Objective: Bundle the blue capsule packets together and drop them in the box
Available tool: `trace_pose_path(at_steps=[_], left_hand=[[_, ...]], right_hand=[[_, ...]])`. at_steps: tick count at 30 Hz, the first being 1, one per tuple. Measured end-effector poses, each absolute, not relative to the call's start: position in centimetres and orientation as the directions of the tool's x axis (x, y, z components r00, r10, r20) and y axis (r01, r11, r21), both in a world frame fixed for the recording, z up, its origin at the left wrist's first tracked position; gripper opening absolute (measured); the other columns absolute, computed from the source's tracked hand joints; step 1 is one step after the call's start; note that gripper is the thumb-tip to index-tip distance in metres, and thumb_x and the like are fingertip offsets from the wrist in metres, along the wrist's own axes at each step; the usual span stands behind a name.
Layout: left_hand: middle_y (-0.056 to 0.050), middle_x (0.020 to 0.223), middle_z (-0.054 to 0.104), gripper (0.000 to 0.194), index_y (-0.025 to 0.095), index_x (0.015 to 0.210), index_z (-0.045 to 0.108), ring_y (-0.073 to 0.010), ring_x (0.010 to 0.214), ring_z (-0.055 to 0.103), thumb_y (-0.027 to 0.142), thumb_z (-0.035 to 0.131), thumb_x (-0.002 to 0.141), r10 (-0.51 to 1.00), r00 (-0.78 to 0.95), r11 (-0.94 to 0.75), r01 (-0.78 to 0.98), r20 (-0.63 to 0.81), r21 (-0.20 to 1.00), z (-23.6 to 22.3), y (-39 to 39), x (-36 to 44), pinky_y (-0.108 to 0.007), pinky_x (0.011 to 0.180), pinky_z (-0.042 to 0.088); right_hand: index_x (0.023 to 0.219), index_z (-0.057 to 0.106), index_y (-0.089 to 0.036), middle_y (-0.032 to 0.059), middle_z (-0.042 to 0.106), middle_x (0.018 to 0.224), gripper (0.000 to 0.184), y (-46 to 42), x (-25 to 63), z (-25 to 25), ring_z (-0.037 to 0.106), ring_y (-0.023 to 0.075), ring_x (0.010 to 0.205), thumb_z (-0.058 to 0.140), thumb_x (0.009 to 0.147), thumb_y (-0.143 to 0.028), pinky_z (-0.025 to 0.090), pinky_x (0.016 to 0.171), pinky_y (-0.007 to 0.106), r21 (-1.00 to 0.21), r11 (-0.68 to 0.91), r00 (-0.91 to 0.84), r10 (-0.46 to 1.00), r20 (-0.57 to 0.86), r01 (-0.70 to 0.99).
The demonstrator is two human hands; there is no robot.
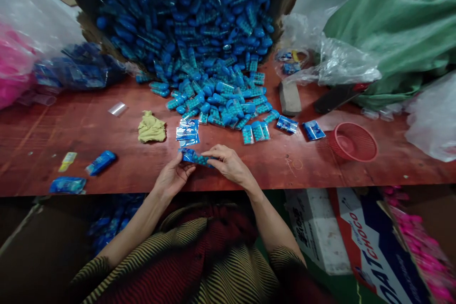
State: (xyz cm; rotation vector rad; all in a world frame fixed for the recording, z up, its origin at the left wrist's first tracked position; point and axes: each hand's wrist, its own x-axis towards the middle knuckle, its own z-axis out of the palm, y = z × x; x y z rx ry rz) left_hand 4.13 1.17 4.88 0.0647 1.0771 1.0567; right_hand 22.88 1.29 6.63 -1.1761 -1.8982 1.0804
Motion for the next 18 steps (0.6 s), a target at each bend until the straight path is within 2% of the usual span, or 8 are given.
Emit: trace_pose_path(at_steps=[4,12,14,18], left_hand=[[-0.004,0.065,0.068,0.010,0.013,0.075,0.061,-0.0144,0.055,0.063,0.022,0.064,0.077,0.775,0.045,0.508,-0.637,-0.630,0.580,5.0,1.0,4.1,-0.024,0.051,0.053],[0.000,0.064,0.066,0.023,0.013,0.070,0.059,-0.0089,0.056,0.060,0.025,0.077,0.063,0.867,-0.105,0.349,-0.569,-0.486,0.745,5.2,1.1,4.0,-0.020,0.059,0.051],[0.001,0.063,0.065,0.023,0.013,0.070,0.059,-0.0086,0.056,0.060,0.025,0.077,0.063,0.872,-0.105,0.345,-0.562,-0.479,0.751,5.2,1.2,4.0,-0.020,0.059,0.051],[0.000,0.064,0.066,0.025,0.014,0.071,0.058,-0.0118,0.058,0.061,0.028,0.076,0.064,0.860,-0.031,0.404,-0.568,-0.510,0.716,5.0,1.2,3.9,-0.025,0.061,0.053]], right_hand=[[0.106,0.068,-0.025,0.0035,0.064,0.091,0.025,1.3,22.9,7.0,0.059,0.0159,0.091,0.055,0.086,-0.020,0.046,0.084,0.031,-0.876,0.244,-0.398,0.915,0.066,0.416],[0.105,0.067,-0.021,0.0033,0.065,0.095,0.024,1.2,22.9,6.8,0.060,0.0147,0.083,0.058,0.083,-0.026,0.048,0.075,0.028,-0.970,0.058,-0.370,0.928,-0.035,0.238],[0.103,0.067,-0.020,0.0034,0.066,0.096,0.024,0.9,22.7,6.6,0.061,0.0154,0.086,0.058,0.082,-0.026,0.047,0.078,0.029,-0.973,0.039,-0.345,0.938,-0.043,0.226],[0.100,0.068,-0.021,0.0042,0.066,0.097,0.020,0.1,21.7,6.6,0.060,0.0155,0.089,0.056,0.083,-0.022,0.046,0.081,0.029,-0.943,0.126,-0.283,0.959,0.035,0.309]])
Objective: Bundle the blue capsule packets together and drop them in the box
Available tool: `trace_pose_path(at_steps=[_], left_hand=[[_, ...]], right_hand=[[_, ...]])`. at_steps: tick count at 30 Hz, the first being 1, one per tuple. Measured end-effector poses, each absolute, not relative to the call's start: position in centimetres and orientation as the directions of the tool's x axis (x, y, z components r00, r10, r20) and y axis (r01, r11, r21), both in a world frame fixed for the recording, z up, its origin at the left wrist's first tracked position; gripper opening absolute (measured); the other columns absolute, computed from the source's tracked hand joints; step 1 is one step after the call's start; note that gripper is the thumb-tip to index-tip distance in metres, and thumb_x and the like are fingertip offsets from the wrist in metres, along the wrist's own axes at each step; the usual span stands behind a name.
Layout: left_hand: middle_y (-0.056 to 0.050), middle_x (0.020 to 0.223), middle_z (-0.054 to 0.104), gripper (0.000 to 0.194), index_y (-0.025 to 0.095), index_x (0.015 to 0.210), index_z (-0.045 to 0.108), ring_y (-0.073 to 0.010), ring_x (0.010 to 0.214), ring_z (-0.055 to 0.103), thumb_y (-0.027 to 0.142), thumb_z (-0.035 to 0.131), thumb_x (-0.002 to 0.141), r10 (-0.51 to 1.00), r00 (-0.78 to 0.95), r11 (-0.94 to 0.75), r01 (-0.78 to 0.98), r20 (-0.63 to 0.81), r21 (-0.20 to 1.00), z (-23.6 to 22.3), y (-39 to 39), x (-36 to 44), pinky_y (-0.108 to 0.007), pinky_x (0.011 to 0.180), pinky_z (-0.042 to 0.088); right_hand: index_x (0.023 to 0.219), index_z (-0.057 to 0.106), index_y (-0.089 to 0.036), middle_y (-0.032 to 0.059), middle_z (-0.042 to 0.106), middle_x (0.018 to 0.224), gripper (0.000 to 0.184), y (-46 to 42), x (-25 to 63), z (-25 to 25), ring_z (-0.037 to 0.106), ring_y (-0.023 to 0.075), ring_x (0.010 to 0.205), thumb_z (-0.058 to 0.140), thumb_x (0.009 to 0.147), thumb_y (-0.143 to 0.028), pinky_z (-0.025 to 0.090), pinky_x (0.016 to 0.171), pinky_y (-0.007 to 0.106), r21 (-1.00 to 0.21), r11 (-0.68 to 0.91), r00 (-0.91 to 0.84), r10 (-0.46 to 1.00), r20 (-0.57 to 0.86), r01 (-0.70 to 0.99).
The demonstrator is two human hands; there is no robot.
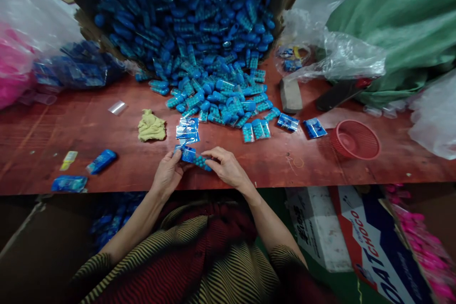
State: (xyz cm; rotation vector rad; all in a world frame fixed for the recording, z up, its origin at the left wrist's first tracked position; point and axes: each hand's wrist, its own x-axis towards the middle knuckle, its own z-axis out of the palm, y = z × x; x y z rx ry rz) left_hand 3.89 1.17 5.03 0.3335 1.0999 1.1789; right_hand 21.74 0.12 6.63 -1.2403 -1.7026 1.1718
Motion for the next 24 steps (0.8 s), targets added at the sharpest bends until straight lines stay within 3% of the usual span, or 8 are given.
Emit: trace_pose_path(at_steps=[3,8,12,14,18,24], left_hand=[[-0.001,0.066,0.067,0.027,0.013,0.074,0.058,-0.0127,0.061,0.063,0.030,0.077,0.064,0.871,-0.040,0.382,-0.571,-0.489,0.726,4.7,1.0,3.9,-0.027,0.064,0.053],[0.000,0.066,0.066,0.024,0.014,0.076,0.057,-0.0120,0.058,0.062,0.029,0.074,0.068,0.852,-0.103,0.357,-0.604,-0.514,0.713,4.3,0.9,3.6,-0.026,0.060,0.053],[-0.004,0.070,0.068,0.011,0.014,0.080,0.058,-0.0171,0.062,0.066,0.025,0.063,0.079,0.758,0.028,0.514,-0.642,-0.652,0.569,4.6,1.1,3.5,-0.027,0.055,0.053],[-0.005,0.068,0.068,0.010,0.014,0.079,0.059,-0.0174,0.061,0.066,0.023,0.057,0.084,0.701,0.065,0.559,-0.667,-0.710,0.492,4.9,1.1,3.7,-0.025,0.053,0.052],[-0.003,0.061,0.065,0.011,0.014,0.078,0.059,-0.0153,0.055,0.065,0.021,0.054,0.085,0.677,0.080,0.576,-0.676,-0.732,0.459,5.2,0.9,4.0,-0.023,0.049,0.051],[-0.001,0.065,0.067,0.010,0.014,0.082,0.061,-0.0131,0.054,0.063,0.024,0.063,0.080,0.766,0.107,0.547,-0.625,-0.634,0.557,5.1,0.3,4.7,-0.022,0.047,0.051]], right_hand=[[0.101,0.066,-0.020,0.0046,0.066,0.098,0.020,-0.4,21.2,6.7,0.060,0.0151,0.090,0.055,0.084,-0.021,0.046,0.080,0.027,-0.933,0.141,-0.236,0.970,0.063,0.331],[0.096,0.066,-0.018,0.0041,0.066,0.092,0.018,-0.5,21.4,6.0,0.060,0.0139,0.079,0.055,0.084,-0.024,0.046,0.073,0.026,-0.933,0.032,-0.055,0.998,0.013,0.358],[0.097,0.066,-0.018,0.0048,0.066,0.091,0.020,0.2,21.8,4.6,0.060,0.0151,0.079,0.054,0.084,-0.026,0.046,0.073,0.027,-0.929,-0.003,0.013,1.000,0.002,0.370],[0.096,0.067,-0.018,0.0064,0.065,0.092,0.019,0.6,22.0,4.1,0.060,0.0175,0.083,0.054,0.083,-0.023,0.046,0.077,0.031,-0.888,-0.008,0.027,1.000,0.005,0.460],[0.103,0.065,-0.020,0.0096,0.063,0.101,0.025,0.9,21.5,4.6,0.055,0.0231,0.099,0.055,0.081,-0.019,0.041,0.090,0.040,-0.790,0.016,0.077,0.994,0.080,0.614],[0.115,0.058,-0.019,0.0034,0.064,0.096,0.040,1.0,18.9,6.0,0.060,0.0134,0.080,0.052,0.076,-0.015,0.049,0.074,0.027,-0.970,-0.012,-0.092,0.995,-0.035,0.241]])
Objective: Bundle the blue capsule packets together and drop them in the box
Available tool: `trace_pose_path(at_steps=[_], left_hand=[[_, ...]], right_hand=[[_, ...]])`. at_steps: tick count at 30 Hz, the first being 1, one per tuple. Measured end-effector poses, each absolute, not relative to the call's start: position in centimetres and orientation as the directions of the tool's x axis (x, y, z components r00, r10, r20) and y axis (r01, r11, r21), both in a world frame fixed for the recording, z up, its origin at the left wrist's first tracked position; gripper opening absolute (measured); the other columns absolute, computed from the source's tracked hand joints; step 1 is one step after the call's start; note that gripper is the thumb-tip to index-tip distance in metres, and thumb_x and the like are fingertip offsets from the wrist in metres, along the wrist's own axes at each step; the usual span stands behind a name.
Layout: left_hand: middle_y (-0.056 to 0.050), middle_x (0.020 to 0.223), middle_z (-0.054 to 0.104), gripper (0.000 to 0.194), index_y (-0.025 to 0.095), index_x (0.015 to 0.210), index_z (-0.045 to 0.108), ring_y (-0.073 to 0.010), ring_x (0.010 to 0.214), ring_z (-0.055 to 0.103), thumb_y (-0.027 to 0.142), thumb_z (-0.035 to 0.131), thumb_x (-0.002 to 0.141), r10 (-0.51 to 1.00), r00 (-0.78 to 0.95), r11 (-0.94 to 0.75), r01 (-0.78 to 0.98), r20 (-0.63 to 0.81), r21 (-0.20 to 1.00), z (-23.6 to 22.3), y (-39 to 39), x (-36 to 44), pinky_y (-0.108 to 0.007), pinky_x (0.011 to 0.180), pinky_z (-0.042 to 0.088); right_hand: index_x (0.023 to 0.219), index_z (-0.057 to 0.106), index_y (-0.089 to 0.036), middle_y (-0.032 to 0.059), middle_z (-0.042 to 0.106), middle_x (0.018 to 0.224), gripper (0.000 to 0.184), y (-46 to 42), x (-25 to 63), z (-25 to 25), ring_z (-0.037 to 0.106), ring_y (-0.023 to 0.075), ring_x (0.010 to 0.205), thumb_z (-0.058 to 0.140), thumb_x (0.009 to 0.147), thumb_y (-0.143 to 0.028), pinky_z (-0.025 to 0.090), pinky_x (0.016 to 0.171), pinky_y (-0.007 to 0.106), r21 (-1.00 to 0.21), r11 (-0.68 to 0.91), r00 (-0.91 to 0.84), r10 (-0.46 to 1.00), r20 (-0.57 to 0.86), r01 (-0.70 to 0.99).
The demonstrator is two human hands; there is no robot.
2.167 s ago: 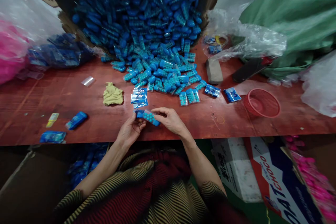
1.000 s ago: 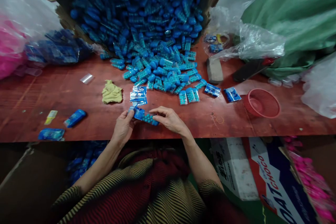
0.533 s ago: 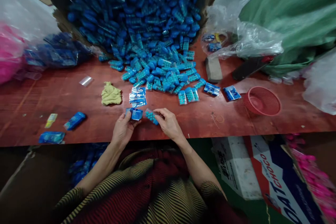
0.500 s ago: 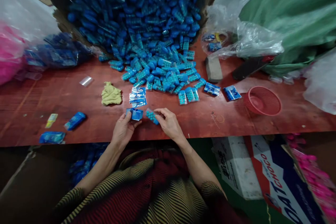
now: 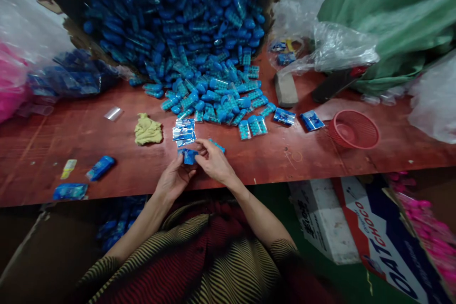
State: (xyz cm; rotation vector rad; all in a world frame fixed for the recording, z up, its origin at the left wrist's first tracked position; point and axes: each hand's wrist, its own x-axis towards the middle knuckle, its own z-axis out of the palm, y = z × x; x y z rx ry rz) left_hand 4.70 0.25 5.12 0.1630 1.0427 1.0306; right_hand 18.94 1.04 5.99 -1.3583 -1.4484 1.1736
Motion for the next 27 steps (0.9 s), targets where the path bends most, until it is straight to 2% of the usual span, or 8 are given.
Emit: trace_pose_path(at_steps=[5,8,13,15,17,21,24,27], left_hand=[[-0.002,0.065,0.067,0.015,0.012,0.079,0.064,-0.0119,0.053,0.061,0.025,0.069,0.074,0.799,0.120,0.532,-0.599,-0.589,0.599,5.0,-0.2,5.1,-0.021,0.048,0.051],[-0.002,0.064,0.067,0.012,0.013,0.077,0.063,-0.0113,0.052,0.061,0.025,0.065,0.078,0.761,0.110,0.551,-0.630,-0.640,0.547,5.0,-0.1,5.1,-0.020,0.048,0.051],[-0.004,0.058,0.065,0.017,0.013,0.073,0.061,-0.0125,0.052,0.062,0.026,0.057,0.085,0.680,0.120,0.595,-0.666,-0.724,0.449,5.2,0.1,5.0,-0.020,0.049,0.050],[-0.004,0.057,0.064,0.019,0.014,0.073,0.060,-0.0129,0.052,0.061,0.025,0.053,0.087,0.659,0.132,0.607,-0.674,-0.740,0.421,5.3,0.1,5.0,-0.021,0.049,0.050],[-0.005,0.057,0.063,0.020,0.014,0.072,0.060,-0.0131,0.052,0.061,0.024,0.051,0.088,0.645,0.137,0.613,-0.680,-0.752,0.402,5.3,0.2,5.1,-0.022,0.050,0.049],[-0.005,0.056,0.062,0.022,0.014,0.071,0.059,-0.0130,0.051,0.060,0.023,0.050,0.088,0.626,0.102,0.601,-0.695,-0.773,0.395,5.1,0.4,5.0,-0.022,0.050,0.050],[-0.005,0.056,0.061,0.021,0.013,0.069,0.058,-0.0129,0.052,0.060,0.023,0.052,0.087,0.615,0.072,0.591,-0.701,-0.785,0.398,4.7,0.5,4.9,-0.022,0.051,0.050],[-0.005,0.056,0.061,0.021,0.014,0.070,0.058,-0.0129,0.052,0.060,0.023,0.052,0.087,0.627,0.062,0.581,-0.702,-0.777,0.413,4.4,0.5,4.9,-0.022,0.051,0.050]], right_hand=[[0.099,0.068,-0.021,0.0017,0.069,0.085,0.029,1.0,18.4,5.8,0.063,0.0153,0.081,0.043,0.086,-0.020,0.048,0.079,0.029,-0.951,0.018,-0.024,1.000,0.012,0.309],[0.107,0.066,-0.022,0.0035,0.069,0.095,0.029,0.7,19.3,6.2,0.063,0.0170,0.088,0.042,0.090,-0.024,0.048,0.082,0.030,-0.903,0.098,-0.075,0.995,0.073,0.419],[0.127,0.052,-0.018,0.0144,0.056,0.123,0.043,0.7,21.6,5.6,0.052,0.0292,0.107,0.053,0.086,-0.031,0.043,0.087,0.043,-0.483,0.064,-0.049,0.998,0.044,0.873],[0.128,0.051,-0.017,0.0160,0.057,0.119,0.044,0.8,21.8,4.6,0.052,0.0306,0.104,0.054,0.086,-0.030,0.044,0.084,0.044,-0.332,0.042,-0.051,0.999,-0.019,0.942],[0.128,0.050,-0.016,0.0160,0.059,0.115,0.043,1.0,21.7,3.5,0.052,0.0296,0.102,0.051,0.087,-0.026,0.044,0.084,0.043,-0.303,0.050,-0.059,0.998,-0.023,0.952],[0.123,0.054,-0.014,0.0150,0.060,0.111,0.041,1.8,22.2,2.2,0.055,0.0263,0.100,0.052,0.083,-0.021,0.046,0.085,0.039,-0.566,-0.004,0.032,0.999,0.040,0.824],[0.113,0.058,-0.017,0.0078,0.063,0.097,0.036,2.1,23.2,2.8,0.059,0.0168,0.072,0.056,0.079,-0.029,0.051,0.066,0.032,-0.900,-0.121,0.085,0.992,-0.094,0.419],[0.108,0.060,-0.017,0.0002,0.061,0.079,0.037,1.3,23.6,4.4,0.051,0.0078,0.048,0.058,0.077,-0.037,0.047,0.049,0.025,-0.966,-0.258,-0.029,0.966,-0.259,0.012]])
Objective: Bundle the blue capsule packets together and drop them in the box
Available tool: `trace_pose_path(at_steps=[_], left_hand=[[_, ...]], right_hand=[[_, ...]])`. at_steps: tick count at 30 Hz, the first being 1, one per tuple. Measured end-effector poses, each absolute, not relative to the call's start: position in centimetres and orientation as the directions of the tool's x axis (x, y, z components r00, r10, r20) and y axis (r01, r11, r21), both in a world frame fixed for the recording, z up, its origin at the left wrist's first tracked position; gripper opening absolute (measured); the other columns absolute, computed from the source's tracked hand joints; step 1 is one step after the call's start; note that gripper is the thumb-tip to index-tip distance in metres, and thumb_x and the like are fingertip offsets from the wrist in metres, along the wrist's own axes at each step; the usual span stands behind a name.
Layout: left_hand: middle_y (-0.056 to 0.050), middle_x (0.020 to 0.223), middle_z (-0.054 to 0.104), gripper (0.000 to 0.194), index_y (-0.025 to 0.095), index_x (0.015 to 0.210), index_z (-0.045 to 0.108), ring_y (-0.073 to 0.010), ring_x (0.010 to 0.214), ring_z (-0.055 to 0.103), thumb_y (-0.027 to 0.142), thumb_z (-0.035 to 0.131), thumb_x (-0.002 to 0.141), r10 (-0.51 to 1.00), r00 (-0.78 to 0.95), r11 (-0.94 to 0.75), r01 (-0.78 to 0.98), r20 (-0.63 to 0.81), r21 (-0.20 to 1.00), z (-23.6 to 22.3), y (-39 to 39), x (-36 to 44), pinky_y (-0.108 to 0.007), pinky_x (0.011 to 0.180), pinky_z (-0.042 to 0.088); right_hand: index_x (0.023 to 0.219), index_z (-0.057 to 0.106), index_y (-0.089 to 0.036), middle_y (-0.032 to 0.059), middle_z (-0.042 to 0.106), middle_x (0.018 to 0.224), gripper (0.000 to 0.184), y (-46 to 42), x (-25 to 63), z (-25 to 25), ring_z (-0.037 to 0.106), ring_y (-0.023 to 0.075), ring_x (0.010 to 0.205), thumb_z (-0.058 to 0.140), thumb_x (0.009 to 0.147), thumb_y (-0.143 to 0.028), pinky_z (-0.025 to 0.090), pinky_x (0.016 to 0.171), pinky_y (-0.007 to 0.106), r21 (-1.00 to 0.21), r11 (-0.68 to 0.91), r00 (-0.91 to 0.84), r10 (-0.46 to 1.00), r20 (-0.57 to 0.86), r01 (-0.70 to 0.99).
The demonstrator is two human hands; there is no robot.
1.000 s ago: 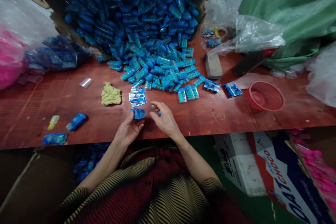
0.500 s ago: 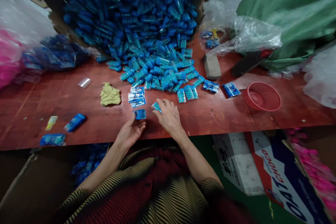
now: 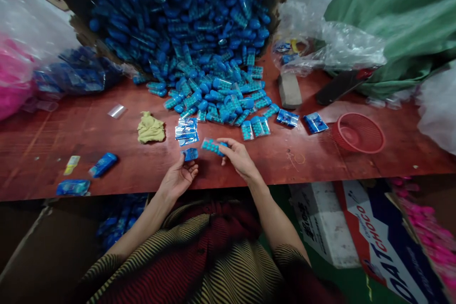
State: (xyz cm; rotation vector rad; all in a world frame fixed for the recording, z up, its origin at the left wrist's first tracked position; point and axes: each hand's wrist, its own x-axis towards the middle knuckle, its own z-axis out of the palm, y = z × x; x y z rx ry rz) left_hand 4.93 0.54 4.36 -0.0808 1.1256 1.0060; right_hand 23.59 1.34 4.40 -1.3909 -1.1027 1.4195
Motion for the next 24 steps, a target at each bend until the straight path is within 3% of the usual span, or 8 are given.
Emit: trace_pose_path(at_steps=[2,5,10,15,24], left_hand=[[-0.005,0.057,0.061,0.019,0.014,0.071,0.058,-0.0128,0.052,0.060,0.024,0.052,0.087,0.643,0.070,0.576,-0.699,-0.762,0.422,4.2,0.5,5.1,-0.022,0.050,0.050],[-0.004,0.058,0.062,0.017,0.014,0.072,0.059,-0.0124,0.053,0.060,0.025,0.056,0.085,0.657,0.085,0.577,-0.696,-0.749,0.427,4.2,0.5,5.2,-0.021,0.051,0.050],[-0.004,0.058,0.062,0.017,0.014,0.072,0.060,-0.0117,0.053,0.060,0.028,0.063,0.080,0.680,0.088,0.572,-0.685,-0.728,0.452,4.5,0.3,5.2,-0.021,0.051,0.050],[-0.004,0.059,0.063,0.016,0.014,0.073,0.060,-0.0121,0.054,0.061,0.027,0.060,0.082,0.685,0.077,0.560,-0.691,-0.724,0.457,4.7,0.2,5.2,-0.021,0.052,0.051],[-0.004,0.057,0.063,0.020,0.012,0.068,0.060,-0.0120,0.053,0.061,0.021,0.056,0.085,0.692,0.066,0.549,-0.696,-0.719,0.464,5.0,0.4,5.1,-0.021,0.051,0.052]], right_hand=[[0.107,0.061,-0.017,-0.0033,0.058,0.070,0.037,0.6,23.4,5.4,0.049,0.0064,0.045,0.060,0.075,-0.036,0.046,0.047,0.022,-0.958,-0.282,-0.084,0.957,-0.277,-0.057],[0.108,0.062,-0.017,-0.0052,0.055,0.063,0.036,-0.3,22.8,6.1,0.050,0.0061,0.045,0.060,0.076,-0.032,0.044,0.046,0.021,-0.966,-0.257,-0.088,0.963,-0.256,0.008],[0.112,0.061,-0.020,-0.0032,0.058,0.074,0.034,-0.7,22.3,5.6,0.048,0.0049,0.045,0.058,0.079,-0.030,0.044,0.046,0.020,-0.975,-0.190,-0.057,0.979,-0.197,0.117],[0.109,0.062,-0.022,0.0003,0.061,0.093,0.031,-1.2,22.1,5.4,0.048,0.0062,0.052,0.057,0.079,-0.030,0.045,0.047,0.020,-0.981,-0.161,-0.056,0.984,-0.168,0.110],[0.105,0.066,-0.022,0.0015,0.062,0.090,0.026,-1.2,22.7,6.2,0.056,0.0128,0.080,0.058,0.081,-0.024,0.045,0.074,0.026,-0.962,0.051,-0.117,0.993,0.020,0.267]])
